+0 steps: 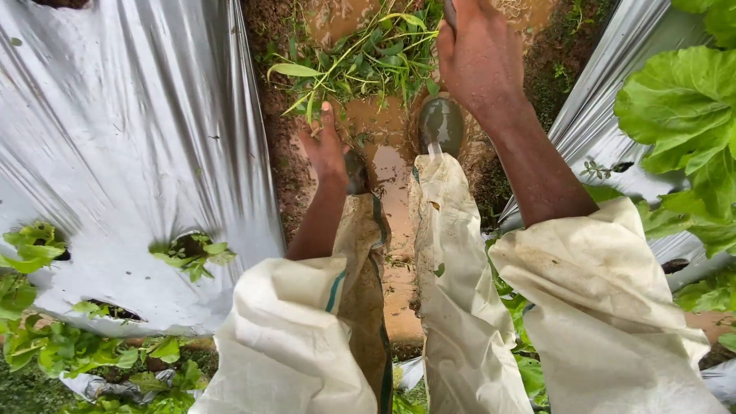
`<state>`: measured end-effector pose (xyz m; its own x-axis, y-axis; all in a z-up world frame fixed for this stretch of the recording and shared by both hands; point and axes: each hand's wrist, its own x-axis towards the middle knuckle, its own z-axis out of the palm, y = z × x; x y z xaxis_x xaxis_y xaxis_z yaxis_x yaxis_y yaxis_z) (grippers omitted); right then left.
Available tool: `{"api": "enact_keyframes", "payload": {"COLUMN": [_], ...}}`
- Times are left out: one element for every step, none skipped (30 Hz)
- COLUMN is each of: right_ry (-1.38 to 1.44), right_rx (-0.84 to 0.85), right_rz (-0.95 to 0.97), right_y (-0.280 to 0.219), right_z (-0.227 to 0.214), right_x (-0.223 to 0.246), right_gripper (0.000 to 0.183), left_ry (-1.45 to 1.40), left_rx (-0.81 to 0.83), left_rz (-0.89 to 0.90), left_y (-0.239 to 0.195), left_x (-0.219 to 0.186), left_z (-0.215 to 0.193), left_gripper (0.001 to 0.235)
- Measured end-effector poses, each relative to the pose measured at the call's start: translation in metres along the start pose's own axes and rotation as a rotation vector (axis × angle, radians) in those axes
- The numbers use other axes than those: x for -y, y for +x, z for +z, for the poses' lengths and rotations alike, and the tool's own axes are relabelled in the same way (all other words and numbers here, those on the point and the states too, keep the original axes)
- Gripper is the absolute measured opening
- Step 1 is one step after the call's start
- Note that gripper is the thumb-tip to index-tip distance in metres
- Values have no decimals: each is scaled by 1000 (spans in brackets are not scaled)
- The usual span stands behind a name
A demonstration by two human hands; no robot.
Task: Clearing weeds from a muddy path between crop rows using a hand-held sickle.
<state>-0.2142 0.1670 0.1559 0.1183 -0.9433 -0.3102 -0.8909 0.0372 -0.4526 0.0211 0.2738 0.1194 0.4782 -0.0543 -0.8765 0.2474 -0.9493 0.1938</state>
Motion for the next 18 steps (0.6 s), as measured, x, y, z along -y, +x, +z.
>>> {"api": "enact_keyframes", "payload": {"right_ry": [-1,103,202,196,212,228,225,272,316,312,391,471,466,470,478,480,489,498], "right_rx": [9,53,90,92,123,153,168,195,218,227,272,317,313,392,473,472,474,477], "right_rz": [-11,15,45,37,86,135,138,192,245,247,255,264,265,368,468,466,480,494], "right_y": [0,0,2,1,-3,-7,-13,-19,-24,-35,-44,-52,-55,-59,-62,-60,-61,-62], "right_z": [7,13,18,24,31,39,37,36,33,30,26,21,17,12,9,14,18,23], "right_x": [-2,-5,-10,-23,-36,-49,-59,-69,-78,-83,-87,-92,-92,-92,-89,-90,-88,-87], "right_gripper": [34,41,49,49,50,51,51,53,54,54,54,54,54,55,55,55,56,57], "left_ry": [-10,-71,-131,-140,-178,-216,-216,-157,-99,-101,-119,-137,-137,-206,-276,-277,-297,-317], "left_rx": [-6,50,115,117,105,92,87,133,184,183,222,260,267,184,93,93,111,129], "left_rz": [-7,-152,-291,-293,-309,-324,-339,-334,-325,-336,-333,-330,-329,-375,-418,-416,-385,-354], "left_y": [-7,-14,-19,-20,-22,-23,-26,-29,-32,-21,-10,1,-4,-10,-14,-10,-7,-4], "left_x": [0,-1,-5,-12,-17,-22,-34,-46,-59,-57,-58,-59,-65,-71,-78,-79,-77,-75], "left_z": [10,21,35,50,62,75,85,95,105,113,123,133,138,142,142,147,149,151], "left_gripper": [83,97,110,110,112,115,115,118,122,122,129,137,137,137,138,138,134,129]}}
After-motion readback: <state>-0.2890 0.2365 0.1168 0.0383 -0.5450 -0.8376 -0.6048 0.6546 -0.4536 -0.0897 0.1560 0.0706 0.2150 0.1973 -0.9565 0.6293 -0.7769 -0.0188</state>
